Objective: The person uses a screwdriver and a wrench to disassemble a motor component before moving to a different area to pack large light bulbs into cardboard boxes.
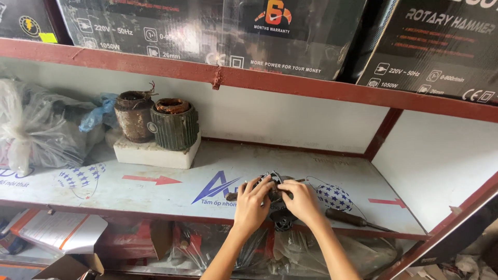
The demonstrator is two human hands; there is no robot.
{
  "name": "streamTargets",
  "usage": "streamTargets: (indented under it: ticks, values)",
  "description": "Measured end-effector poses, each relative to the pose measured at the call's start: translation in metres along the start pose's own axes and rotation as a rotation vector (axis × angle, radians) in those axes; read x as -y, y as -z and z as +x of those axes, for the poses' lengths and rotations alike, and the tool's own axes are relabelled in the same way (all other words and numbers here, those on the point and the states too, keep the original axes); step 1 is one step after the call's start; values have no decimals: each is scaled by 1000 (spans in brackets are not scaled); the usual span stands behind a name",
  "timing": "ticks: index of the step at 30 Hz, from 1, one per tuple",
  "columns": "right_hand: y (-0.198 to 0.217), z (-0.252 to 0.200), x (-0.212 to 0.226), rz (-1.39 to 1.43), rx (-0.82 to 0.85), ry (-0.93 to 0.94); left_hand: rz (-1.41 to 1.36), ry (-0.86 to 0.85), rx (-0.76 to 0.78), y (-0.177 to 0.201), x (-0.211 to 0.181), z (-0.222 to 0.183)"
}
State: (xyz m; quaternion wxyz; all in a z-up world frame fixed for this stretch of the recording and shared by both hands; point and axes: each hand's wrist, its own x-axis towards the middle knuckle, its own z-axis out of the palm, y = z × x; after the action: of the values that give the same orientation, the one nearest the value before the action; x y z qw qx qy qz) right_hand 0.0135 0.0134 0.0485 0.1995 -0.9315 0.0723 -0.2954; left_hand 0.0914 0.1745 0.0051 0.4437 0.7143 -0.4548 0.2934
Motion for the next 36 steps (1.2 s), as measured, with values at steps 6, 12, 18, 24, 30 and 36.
streamTargets:
  ticks: [6,12,18,24,30,36]
  values:
    - [1,1,2,24,32,-40,-51,40,27,5,-5,1]
    - [6,1,4,29,33,-23,-41,38,37,7,-7,3]
    - [1,3,-4,24,59,3,-12,-26,-3,7,-7,3]
    - [-13,-3,-22,86,-19,132,55,-57,15,2,-3,0]
    - [-7,-14,-9,218,27,-145,124,-65,20,-5,-2,-3]
    - [-2,-27,-22,367,90,-264,183,-21,99,-5,-2,-3]
